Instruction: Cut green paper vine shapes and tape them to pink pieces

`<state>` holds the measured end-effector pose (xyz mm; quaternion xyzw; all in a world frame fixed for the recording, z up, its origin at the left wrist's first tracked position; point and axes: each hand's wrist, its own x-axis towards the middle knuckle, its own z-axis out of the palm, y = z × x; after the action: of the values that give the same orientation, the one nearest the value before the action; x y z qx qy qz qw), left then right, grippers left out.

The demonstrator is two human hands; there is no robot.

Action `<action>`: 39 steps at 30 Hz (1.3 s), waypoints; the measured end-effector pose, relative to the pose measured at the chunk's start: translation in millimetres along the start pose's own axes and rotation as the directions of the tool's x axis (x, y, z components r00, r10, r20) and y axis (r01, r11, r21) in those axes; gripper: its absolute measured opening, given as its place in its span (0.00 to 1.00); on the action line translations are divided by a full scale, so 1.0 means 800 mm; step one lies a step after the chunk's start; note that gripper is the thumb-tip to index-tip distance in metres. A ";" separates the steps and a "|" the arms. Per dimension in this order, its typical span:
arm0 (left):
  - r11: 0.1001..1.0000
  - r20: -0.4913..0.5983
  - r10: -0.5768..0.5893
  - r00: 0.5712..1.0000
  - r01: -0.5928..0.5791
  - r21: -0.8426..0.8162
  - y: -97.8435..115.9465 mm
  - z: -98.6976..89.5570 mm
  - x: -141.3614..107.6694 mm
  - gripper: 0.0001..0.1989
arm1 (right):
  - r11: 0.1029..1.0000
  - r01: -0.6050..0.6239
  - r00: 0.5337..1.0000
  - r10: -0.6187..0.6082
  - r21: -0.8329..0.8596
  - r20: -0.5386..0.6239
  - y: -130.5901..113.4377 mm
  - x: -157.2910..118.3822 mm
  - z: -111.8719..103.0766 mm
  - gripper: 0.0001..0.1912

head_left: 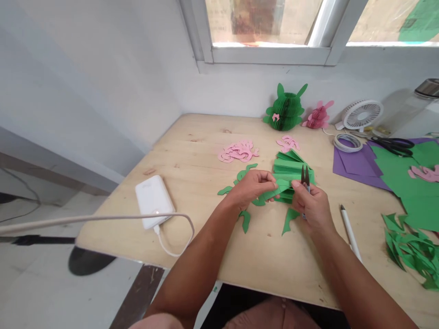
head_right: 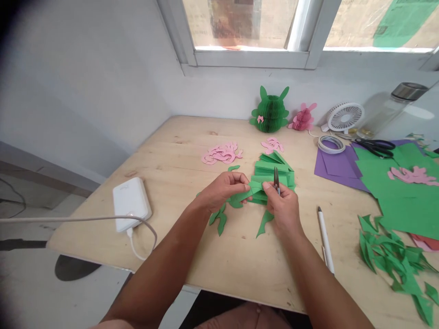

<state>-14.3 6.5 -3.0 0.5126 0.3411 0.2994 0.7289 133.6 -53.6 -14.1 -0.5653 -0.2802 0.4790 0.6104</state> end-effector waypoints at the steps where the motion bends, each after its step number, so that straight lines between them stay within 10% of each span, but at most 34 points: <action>1: 1.000 0.028 -0.010 1.000 0.010 0.011 0.000 0.000 0.000 0.09 | 1.000 -0.009 1.000 0.009 0.002 0.000 0.000 0.000 0.000 0.21; 15: 0.994 -0.046 -0.052 0.998 0.047 -0.100 -0.006 0.014 0.005 0.12 | 0.976 0.092 0.977 -0.051 0.198 -0.206 0.001 0.004 0.001 0.19; 22: 0.973 -0.002 -0.106 0.994 0.103 -0.206 -0.016 0.035 0.003 0.16 | 0.933 0.089 0.985 -0.031 0.350 -0.169 0.004 0.007 -0.001 0.19; 39: 0.953 -0.270 -0.046 0.962 -0.039 -0.301 -0.026 0.053 0.008 0.14 | 0.952 0.011 0.995 0.019 0.307 -0.097 0.012 -0.001 0.010 0.19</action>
<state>25.2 -17.9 -13.9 0.3474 0.3893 0.4151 0.7453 123.6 -52.3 -21.8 -0.4871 -0.1708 0.4895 0.7028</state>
